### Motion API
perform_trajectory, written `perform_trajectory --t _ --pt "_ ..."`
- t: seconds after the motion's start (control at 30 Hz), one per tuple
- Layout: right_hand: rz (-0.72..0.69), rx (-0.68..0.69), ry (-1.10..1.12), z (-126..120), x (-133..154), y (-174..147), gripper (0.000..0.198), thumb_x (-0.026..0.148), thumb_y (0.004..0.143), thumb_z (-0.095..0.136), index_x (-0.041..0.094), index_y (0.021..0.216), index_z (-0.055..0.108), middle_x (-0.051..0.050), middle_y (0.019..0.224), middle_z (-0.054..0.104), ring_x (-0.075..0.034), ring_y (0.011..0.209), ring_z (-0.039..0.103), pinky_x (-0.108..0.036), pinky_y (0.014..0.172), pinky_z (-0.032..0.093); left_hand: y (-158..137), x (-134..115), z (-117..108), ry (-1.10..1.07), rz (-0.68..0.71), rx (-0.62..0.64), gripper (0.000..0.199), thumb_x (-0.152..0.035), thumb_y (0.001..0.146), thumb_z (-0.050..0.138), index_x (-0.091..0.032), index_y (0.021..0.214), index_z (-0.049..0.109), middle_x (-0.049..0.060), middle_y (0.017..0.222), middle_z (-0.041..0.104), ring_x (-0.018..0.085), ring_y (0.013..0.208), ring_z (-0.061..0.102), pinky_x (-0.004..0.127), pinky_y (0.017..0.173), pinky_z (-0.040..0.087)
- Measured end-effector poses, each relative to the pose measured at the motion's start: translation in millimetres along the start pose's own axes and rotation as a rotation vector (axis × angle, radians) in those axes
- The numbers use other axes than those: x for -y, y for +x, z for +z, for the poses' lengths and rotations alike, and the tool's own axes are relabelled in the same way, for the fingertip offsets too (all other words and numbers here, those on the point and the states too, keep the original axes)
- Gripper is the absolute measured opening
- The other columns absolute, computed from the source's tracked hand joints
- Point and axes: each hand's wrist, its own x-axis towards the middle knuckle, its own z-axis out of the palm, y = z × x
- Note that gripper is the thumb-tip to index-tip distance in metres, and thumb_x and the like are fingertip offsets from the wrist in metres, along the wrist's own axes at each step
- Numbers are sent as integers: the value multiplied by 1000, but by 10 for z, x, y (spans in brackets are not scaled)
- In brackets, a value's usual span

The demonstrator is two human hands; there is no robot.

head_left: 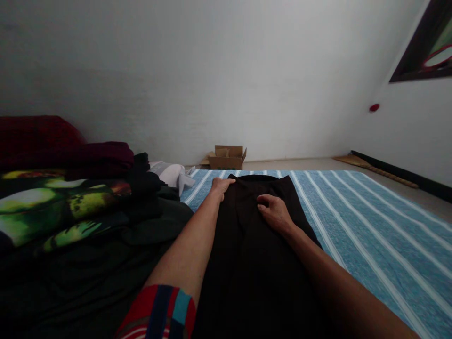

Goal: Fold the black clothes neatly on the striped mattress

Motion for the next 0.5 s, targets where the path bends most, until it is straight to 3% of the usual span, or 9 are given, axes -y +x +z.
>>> perform_trajectory --t 0.13,0.37,0.5 --pt "-14 -26 -21 -31 -1 -1 24 13 73 53 20 90 68 -3 95 68 -18 93 61 -30 89 43 93 -79 77 57 58 -59 23 -24 51 76 -14 62 58 7 70 64 23 73 62 28 60 47" --pt "-19 -64 -14 -7 -61 -24 22 15 75 53 21 89 68 -2 94 69 -17 90 62 -28 87 45 135 -14 47 98 111 -95 8 -20 63 63 -16 63 56 1 65 61 18 71 60 23 57 44" --pt "-23 -64 -14 0 -87 -20 22 15 75 53 21 89 68 -1 93 69 -17 89 63 -28 86 45 134 -58 36 193 190 -72 12 -13 55 65 -18 56 54 1 68 62 21 85 59 26 68 43"
